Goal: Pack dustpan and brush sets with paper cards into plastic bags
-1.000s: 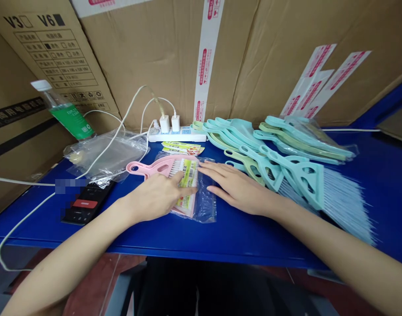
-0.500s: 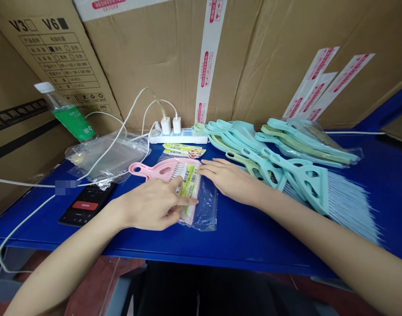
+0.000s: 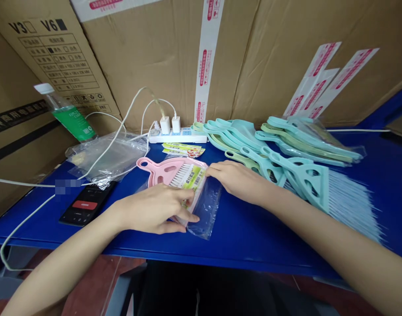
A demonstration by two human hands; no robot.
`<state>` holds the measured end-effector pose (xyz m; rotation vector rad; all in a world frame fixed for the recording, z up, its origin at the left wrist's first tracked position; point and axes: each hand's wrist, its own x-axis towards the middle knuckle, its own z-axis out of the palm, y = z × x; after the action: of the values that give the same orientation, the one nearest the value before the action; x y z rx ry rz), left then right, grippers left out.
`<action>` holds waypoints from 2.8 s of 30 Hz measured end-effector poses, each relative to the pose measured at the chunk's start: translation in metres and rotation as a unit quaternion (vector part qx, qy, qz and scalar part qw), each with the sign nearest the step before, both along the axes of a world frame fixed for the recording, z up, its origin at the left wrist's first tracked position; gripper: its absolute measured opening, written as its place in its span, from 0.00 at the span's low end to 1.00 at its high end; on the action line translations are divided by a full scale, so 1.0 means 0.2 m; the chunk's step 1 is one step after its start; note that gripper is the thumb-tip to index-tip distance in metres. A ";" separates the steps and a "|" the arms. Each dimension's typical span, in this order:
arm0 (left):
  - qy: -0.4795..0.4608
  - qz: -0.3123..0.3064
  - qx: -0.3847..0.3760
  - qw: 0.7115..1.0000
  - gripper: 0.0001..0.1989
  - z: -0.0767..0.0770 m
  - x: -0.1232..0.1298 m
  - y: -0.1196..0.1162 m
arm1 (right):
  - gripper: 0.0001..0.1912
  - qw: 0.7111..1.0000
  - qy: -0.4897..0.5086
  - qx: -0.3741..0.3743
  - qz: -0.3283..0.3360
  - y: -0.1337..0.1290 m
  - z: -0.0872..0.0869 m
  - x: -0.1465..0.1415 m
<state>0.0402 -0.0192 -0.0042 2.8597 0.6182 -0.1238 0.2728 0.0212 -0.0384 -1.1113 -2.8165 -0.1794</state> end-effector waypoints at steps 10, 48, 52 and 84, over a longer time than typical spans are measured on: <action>0.006 0.000 -0.072 0.997 0.16 0.06 -0.03 0.03 | 0.16 0.998 -0.043 -0.008 -0.035 -0.08 0.05 0.02; 0.006 0.034 -0.154 0.987 0.18 0.06 -0.13 0.07 | 0.13 0.967 0.025 -0.204 -0.148 -0.15 0.11 0.03; 0.010 0.025 -0.161 0.987 0.19 0.05 -0.12 0.06 | 0.13 0.964 0.039 -0.228 -0.130 -0.15 0.09 0.05; -0.056 0.084 -0.115 0.988 0.06 0.08 -0.12 0.13 | 0.12 0.962 0.129 -0.228 0.077 -0.12 0.08 0.07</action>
<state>0.0162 0.0065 0.0112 2.5610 0.7644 -0.0062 0.2867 -0.0020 -0.0226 -0.8929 -2.7499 0.6119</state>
